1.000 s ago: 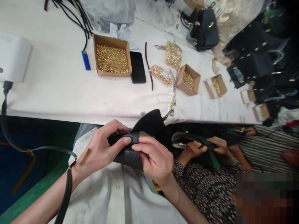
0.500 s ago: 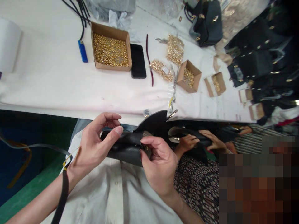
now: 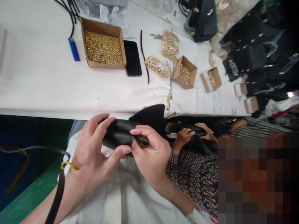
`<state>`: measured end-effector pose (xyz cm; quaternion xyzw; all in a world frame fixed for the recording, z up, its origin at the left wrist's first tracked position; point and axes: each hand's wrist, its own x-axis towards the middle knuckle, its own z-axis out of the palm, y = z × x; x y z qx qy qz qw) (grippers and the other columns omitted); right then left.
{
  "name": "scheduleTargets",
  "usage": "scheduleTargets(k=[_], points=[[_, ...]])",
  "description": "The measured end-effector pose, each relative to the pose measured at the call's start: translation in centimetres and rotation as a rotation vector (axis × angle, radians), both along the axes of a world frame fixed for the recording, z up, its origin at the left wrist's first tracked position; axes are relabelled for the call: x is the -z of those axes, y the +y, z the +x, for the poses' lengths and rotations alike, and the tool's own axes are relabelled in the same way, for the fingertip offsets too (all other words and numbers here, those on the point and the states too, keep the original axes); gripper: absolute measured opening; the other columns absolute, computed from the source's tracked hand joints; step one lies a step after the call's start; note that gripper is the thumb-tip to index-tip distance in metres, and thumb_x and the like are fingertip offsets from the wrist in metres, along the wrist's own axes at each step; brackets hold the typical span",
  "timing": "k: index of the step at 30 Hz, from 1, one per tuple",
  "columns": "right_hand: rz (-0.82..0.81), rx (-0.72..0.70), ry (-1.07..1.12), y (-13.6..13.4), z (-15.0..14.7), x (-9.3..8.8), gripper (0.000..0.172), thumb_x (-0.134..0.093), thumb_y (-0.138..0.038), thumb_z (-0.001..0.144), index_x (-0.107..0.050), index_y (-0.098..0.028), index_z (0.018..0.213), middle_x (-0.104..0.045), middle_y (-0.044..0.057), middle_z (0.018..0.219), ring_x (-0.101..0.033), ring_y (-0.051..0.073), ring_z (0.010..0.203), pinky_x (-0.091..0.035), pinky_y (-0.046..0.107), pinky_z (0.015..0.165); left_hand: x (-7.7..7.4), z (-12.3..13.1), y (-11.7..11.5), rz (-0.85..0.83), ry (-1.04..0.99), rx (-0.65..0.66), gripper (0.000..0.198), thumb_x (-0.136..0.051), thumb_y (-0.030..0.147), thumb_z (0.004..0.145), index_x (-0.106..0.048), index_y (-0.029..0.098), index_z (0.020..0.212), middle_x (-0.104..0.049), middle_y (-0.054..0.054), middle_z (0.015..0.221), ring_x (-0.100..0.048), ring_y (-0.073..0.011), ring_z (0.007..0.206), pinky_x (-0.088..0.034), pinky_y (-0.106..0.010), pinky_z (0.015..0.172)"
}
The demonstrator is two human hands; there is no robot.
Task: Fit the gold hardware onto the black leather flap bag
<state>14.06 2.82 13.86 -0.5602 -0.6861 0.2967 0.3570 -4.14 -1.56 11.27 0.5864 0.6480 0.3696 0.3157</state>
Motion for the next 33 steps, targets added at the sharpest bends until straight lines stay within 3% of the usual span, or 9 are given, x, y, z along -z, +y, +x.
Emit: scheduleTargets(k=[3, 7, 9, 13, 17, 25, 33], points=[[0.052, -0.062, -0.010, 1.1, -1.7, 0.8, 0.021, -0.073, -0.009, 0.095, -0.079, -0.025, 0.107, -0.084, 0.002, 0.107, -0.083, 0.021, 0.101, -0.071, 0.036, 0.097, 0.2, -0.3, 0.5, -0.040, 0.009, 0.030, 0.076, -0.075, 0.059, 0.101, -0.047, 0.030, 0.166, -0.048, -0.016, 0.170, -0.043, -0.0437, 0.161, -0.037, -0.066, 0.133], [-0.001, -0.122, 0.026, 1.8, -2.7, 2.1, 0.031, -0.070, -0.008, 0.095, -0.076, -0.025, 0.120, -0.084, 0.002, 0.115, -0.082, 0.020, 0.105, -0.070, 0.034, 0.100, 0.6, -0.9, 0.4, -0.078, -0.004, 0.042, 0.084, -0.075, 0.058, 0.101, -0.038, 0.033, 0.172, -0.040, -0.015, 0.178, -0.033, -0.0433, 0.168, -0.032, -0.068, 0.137], [-0.037, -0.165, 0.032, 1.9, -2.9, 2.6, 0.039, -0.068, -0.006, 0.094, -0.074, -0.025, 0.127, -0.083, 0.003, 0.121, -0.082, 0.020, 0.108, -0.069, 0.033, 0.102, 0.8, -0.9, 0.3, -0.092, -0.007, 0.027, 0.086, -0.077, 0.058, 0.100, -0.038, 0.031, 0.172, -0.041, -0.015, 0.176, -0.035, -0.0432, 0.166, -0.032, -0.067, 0.136], [0.018, -0.255, 0.021, 2.2, -3.4, 3.7, 0.049, -0.058, -0.003, 0.092, -0.070, -0.024, 0.134, -0.080, 0.004, 0.125, -0.079, 0.020, 0.115, -0.066, 0.034, 0.107, 1.3, -0.6, 0.6, -0.111, -0.023, -0.073, 0.068, -0.071, 0.048, 0.103, -0.049, 0.029, 0.164, -0.054, -0.014, 0.164, -0.049, -0.0392, 0.155, -0.040, -0.063, 0.132], [0.096, -0.297, -0.013, 2.5, -3.8, 4.7, 0.047, -0.057, -0.010, 0.096, -0.065, -0.023, 0.140, -0.079, 0.007, 0.126, -0.078, 0.022, 0.113, -0.067, 0.036, 0.104, 1.7, -0.4, 1.4, -0.103, -0.011, -0.107, 0.059, -0.067, 0.042, 0.101, -0.054, 0.028, 0.157, -0.059, -0.012, 0.159, -0.056, -0.0363, 0.149, -0.044, -0.060, 0.129], [0.160, -0.242, -0.059, 2.1, -3.7, 5.4, 0.043, -0.058, -0.020, 0.103, -0.063, -0.022, 0.146, -0.078, 0.011, 0.133, -0.078, 0.028, 0.122, -0.067, 0.044, 0.108, 2.1, -0.5, 1.5, -0.097, 0.003, -0.126, 0.062, -0.068, 0.040, 0.100, -0.055, 0.024, 0.158, -0.058, -0.015, 0.161, -0.054, -0.0368, 0.152, -0.044, -0.059, 0.130], [0.235, -0.225, 0.049, 1.6, -3.3, 5.6, 0.032, -0.068, -0.017, 0.102, -0.068, -0.025, 0.133, -0.082, 0.007, 0.119, -0.082, 0.025, 0.111, -0.071, 0.042, 0.102, 1.7, -0.3, 1.4, -0.068, -0.045, -0.120, 0.059, -0.066, 0.033, 0.101, -0.057, 0.023, 0.158, -0.056, -0.015, 0.164, -0.050, -0.0357, 0.156, -0.041, -0.059, 0.133]])
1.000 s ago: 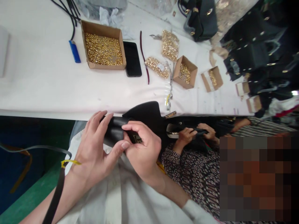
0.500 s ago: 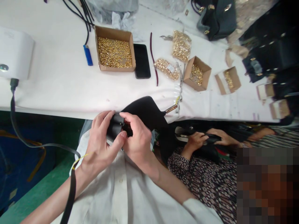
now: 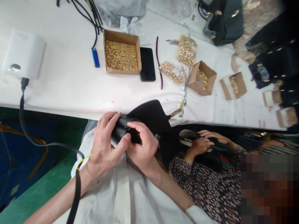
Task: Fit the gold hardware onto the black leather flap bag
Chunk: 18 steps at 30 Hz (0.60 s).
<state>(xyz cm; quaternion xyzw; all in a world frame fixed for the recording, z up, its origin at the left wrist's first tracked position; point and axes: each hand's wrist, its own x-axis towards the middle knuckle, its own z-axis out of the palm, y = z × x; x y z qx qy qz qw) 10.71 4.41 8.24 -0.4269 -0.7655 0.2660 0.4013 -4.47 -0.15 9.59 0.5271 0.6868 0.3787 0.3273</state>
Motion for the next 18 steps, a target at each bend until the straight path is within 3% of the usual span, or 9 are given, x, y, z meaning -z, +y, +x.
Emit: scheduleTargets(k=[10, 18], points=[[0.041, -0.086, -0.050, 0.2, 0.1, -0.3, 0.026, -0.062, -0.010, 0.102, -0.074, -0.023, 0.121, -0.078, 0.008, 0.114, -0.080, 0.021, 0.104, -0.071, 0.037, 0.094, 0.2, -0.5, -0.3, 0.036, -0.008, 0.042, 0.060, -0.064, 0.030, 0.101, -0.055, 0.024, 0.161, -0.055, -0.014, 0.166, -0.048, -0.0357, 0.158, -0.040, -0.060, 0.134], [0.128, -0.004, -0.128, -0.7, 0.3, -4.4, 0.027, -0.068, -0.010, 0.099, -0.074, -0.022, 0.122, -0.082, 0.007, 0.106, -0.082, 0.021, 0.096, -0.072, 0.034, 0.090, -1.6, 0.0, 0.0, 0.094, -0.115, 0.051, 0.060, -0.064, 0.036, 0.100, -0.059, 0.024, 0.159, -0.058, -0.012, 0.164, -0.050, -0.0353, 0.156, -0.040, -0.057, 0.134]])
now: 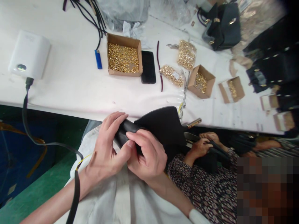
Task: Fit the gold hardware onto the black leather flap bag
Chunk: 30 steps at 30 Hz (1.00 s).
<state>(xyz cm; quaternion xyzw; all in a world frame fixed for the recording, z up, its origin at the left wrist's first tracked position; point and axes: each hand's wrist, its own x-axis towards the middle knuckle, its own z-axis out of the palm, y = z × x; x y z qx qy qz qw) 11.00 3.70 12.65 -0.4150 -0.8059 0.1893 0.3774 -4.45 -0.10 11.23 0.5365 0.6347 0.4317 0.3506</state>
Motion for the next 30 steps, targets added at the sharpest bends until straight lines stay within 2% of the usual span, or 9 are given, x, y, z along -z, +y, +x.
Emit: scheduleTargets(k=[5, 13, 19, 24, 30], points=[[-0.029, 0.062, 0.024, -0.5, 0.3, -1.9, 0.029, -0.072, -0.008, 0.097, -0.074, -0.022, 0.122, -0.084, 0.005, 0.105, -0.083, 0.019, 0.092, -0.072, 0.032, 0.089, -0.6, 0.6, 0.1, 0.005, -0.093, 0.038, 0.061, -0.064, 0.040, 0.102, -0.058, 0.026, 0.161, -0.055, -0.012, 0.167, -0.048, -0.0362, 0.158, -0.038, -0.059, 0.135], [-0.146, 0.092, 0.033, -0.6, 1.0, -1.9, 0.025, -0.071, -0.010, 0.098, -0.075, -0.025, 0.117, -0.083, 0.004, 0.104, -0.081, 0.021, 0.093, -0.071, 0.036, 0.089, 0.2, 0.5, -0.4, -0.081, -0.171, 0.157, 0.059, -0.058, 0.046, 0.112, -0.050, 0.029, 0.168, -0.049, -0.011, 0.174, -0.044, -0.0345, 0.163, -0.036, -0.058, 0.138], [-0.255, 0.101, 0.045, 0.3, 1.6, -1.9, 0.023, -0.066, -0.009, 0.099, -0.078, -0.025, 0.111, -0.081, 0.005, 0.103, -0.080, 0.022, 0.095, -0.070, 0.038, 0.088, 0.9, -1.1, -1.4, -0.161, -0.129, 0.405, 0.103, -0.073, 0.067, 0.101, -0.019, 0.035, 0.183, -0.017, -0.011, 0.191, -0.016, -0.0434, 0.176, -0.023, -0.069, 0.142], [-0.188, 0.021, -0.022, 0.6, 2.5, -1.8, 0.025, -0.064, -0.009, 0.103, -0.078, -0.024, 0.118, -0.082, 0.006, 0.109, -0.081, 0.022, 0.099, -0.070, 0.037, 0.091, 1.3, -1.1, -1.2, -0.161, -0.108, 0.451, 0.114, -0.077, 0.066, 0.098, -0.008, 0.035, 0.184, -0.010, -0.012, 0.192, -0.010, -0.0423, 0.177, -0.022, -0.069, 0.143], [-0.079, -0.031, -0.109, -1.2, 3.8, -0.4, 0.027, -0.066, -0.007, 0.102, -0.077, -0.021, 0.122, -0.080, 0.009, 0.107, -0.081, 0.022, 0.096, -0.070, 0.034, 0.086, 2.6, 0.3, -1.1, -0.184, -0.172, 0.474, 0.105, -0.071, 0.067, 0.102, -0.017, 0.025, 0.183, -0.019, -0.018, 0.189, -0.015, -0.0389, 0.177, -0.023, -0.067, 0.143]])
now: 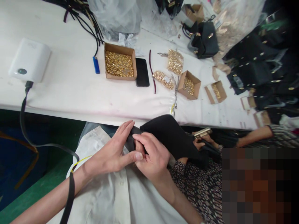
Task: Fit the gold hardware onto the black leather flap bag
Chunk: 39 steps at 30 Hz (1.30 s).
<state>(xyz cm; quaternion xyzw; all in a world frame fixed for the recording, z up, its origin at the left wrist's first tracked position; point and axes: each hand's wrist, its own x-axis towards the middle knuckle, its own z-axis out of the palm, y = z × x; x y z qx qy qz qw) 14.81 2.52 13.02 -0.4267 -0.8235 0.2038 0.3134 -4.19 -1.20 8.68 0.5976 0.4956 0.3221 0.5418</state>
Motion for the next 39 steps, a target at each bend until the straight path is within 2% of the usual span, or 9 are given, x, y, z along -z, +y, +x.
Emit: scheduleTargets(k=[5, 14, 17, 20, 25, 30, 33, 35, 39], points=[[-0.033, 0.077, 0.018, -1.4, 0.1, 0.5, 0.036, -0.067, -0.008, 0.100, -0.072, -0.023, 0.132, -0.083, 0.009, 0.114, -0.083, 0.025, 0.099, -0.072, 0.038, 0.090, 0.0, 0.1, -0.2, -0.033, -0.053, 0.032, 0.100, -0.070, 0.067, 0.103, -0.023, 0.028, 0.182, -0.026, -0.017, 0.188, -0.022, -0.0381, 0.175, -0.028, -0.066, 0.142], [-0.092, 0.186, 0.070, -1.0, -0.4, 0.5, 0.033, -0.069, -0.012, 0.099, -0.072, -0.023, 0.129, -0.083, 0.008, 0.114, -0.082, 0.025, 0.101, -0.070, 0.040, 0.095, 0.7, -0.7, -0.2, -0.158, -0.096, 0.092, 0.092, -0.061, 0.065, 0.109, -0.020, 0.030, 0.183, -0.013, -0.010, 0.191, -0.012, -0.0325, 0.177, -0.019, -0.062, 0.144], [-0.117, 0.169, 0.084, -0.7, -0.3, 1.3, 0.031, -0.067, -0.010, 0.098, -0.073, -0.022, 0.126, -0.083, 0.008, 0.115, -0.081, 0.025, 0.105, -0.069, 0.040, 0.096, 1.0, 0.0, -0.3, -0.236, -0.096, 0.018, 0.085, -0.057, 0.066, 0.110, -0.026, 0.030, 0.182, -0.015, -0.008, 0.190, -0.011, -0.0315, 0.177, -0.017, -0.062, 0.144], [-0.161, 0.136, 0.076, -0.2, -0.3, 2.7, 0.031, -0.064, -0.007, 0.098, -0.075, -0.021, 0.123, -0.082, 0.009, 0.113, -0.080, 0.024, 0.105, -0.067, 0.040, 0.097, 0.9, 1.2, 0.0, -0.318, -0.009, -0.108, 0.084, -0.053, 0.067, 0.111, -0.035, 0.021, 0.179, -0.023, -0.014, 0.188, -0.015, -0.0329, 0.176, -0.015, -0.063, 0.144], [-0.159, 0.155, 0.075, 0.8, -0.7, 3.4, 0.025, -0.066, -0.009, 0.100, -0.078, -0.021, 0.118, -0.083, 0.008, 0.110, -0.080, 0.024, 0.101, -0.068, 0.039, 0.092, -0.4, 2.0, 0.8, -0.187, 0.077, -0.238, 0.063, -0.052, 0.054, 0.114, -0.059, 0.016, 0.164, -0.048, -0.017, 0.177, -0.037, -0.0339, 0.170, -0.031, -0.058, 0.141], [0.040, 0.162, 0.068, 2.8, -1.1, -0.9, 0.027, -0.066, -0.010, 0.102, -0.079, -0.023, 0.122, -0.084, 0.008, 0.111, -0.082, 0.024, 0.099, -0.070, 0.038, 0.092, -3.7, 0.4, 3.1, -0.023, -0.007, -0.170, 0.073, -0.070, 0.056, 0.106, -0.056, 0.021, 0.168, -0.048, -0.011, 0.178, -0.041, -0.0365, 0.168, -0.033, -0.055, 0.142], [0.148, 0.143, -0.016, 5.3, -1.3, -2.9, 0.031, -0.065, -0.010, 0.103, -0.079, -0.024, 0.126, -0.084, 0.009, 0.115, -0.082, 0.025, 0.104, -0.069, 0.039, 0.098, -5.0, -0.1, 5.6, 0.040, -0.118, -0.131, 0.073, -0.070, 0.054, 0.107, -0.051, 0.026, 0.172, -0.050, -0.005, 0.178, -0.042, -0.0354, 0.168, -0.032, -0.053, 0.142], [0.167, 0.107, -0.078, 7.3, -1.6, -2.7, 0.034, -0.063, -0.010, 0.104, -0.078, -0.024, 0.130, -0.083, 0.009, 0.120, -0.081, 0.027, 0.110, -0.068, 0.041, 0.103, -4.9, 0.1, 7.4, 0.033, -0.154, -0.172, 0.068, -0.065, 0.052, 0.110, -0.052, 0.026, 0.171, -0.056, -0.005, 0.173, -0.045, -0.0356, 0.166, -0.034, -0.053, 0.141], [0.170, 0.030, -0.161, 10.7, -2.7, 0.0, 0.036, -0.063, -0.011, 0.103, -0.077, -0.024, 0.133, -0.083, 0.010, 0.125, -0.079, 0.030, 0.119, -0.064, 0.045, 0.112, -3.4, 1.0, 9.6, 0.059, -0.075, -0.375, 0.049, -0.054, 0.044, 0.114, -0.069, 0.021, 0.154, -0.068, -0.010, 0.157, -0.056, -0.0328, 0.154, -0.045, -0.049, 0.132]])
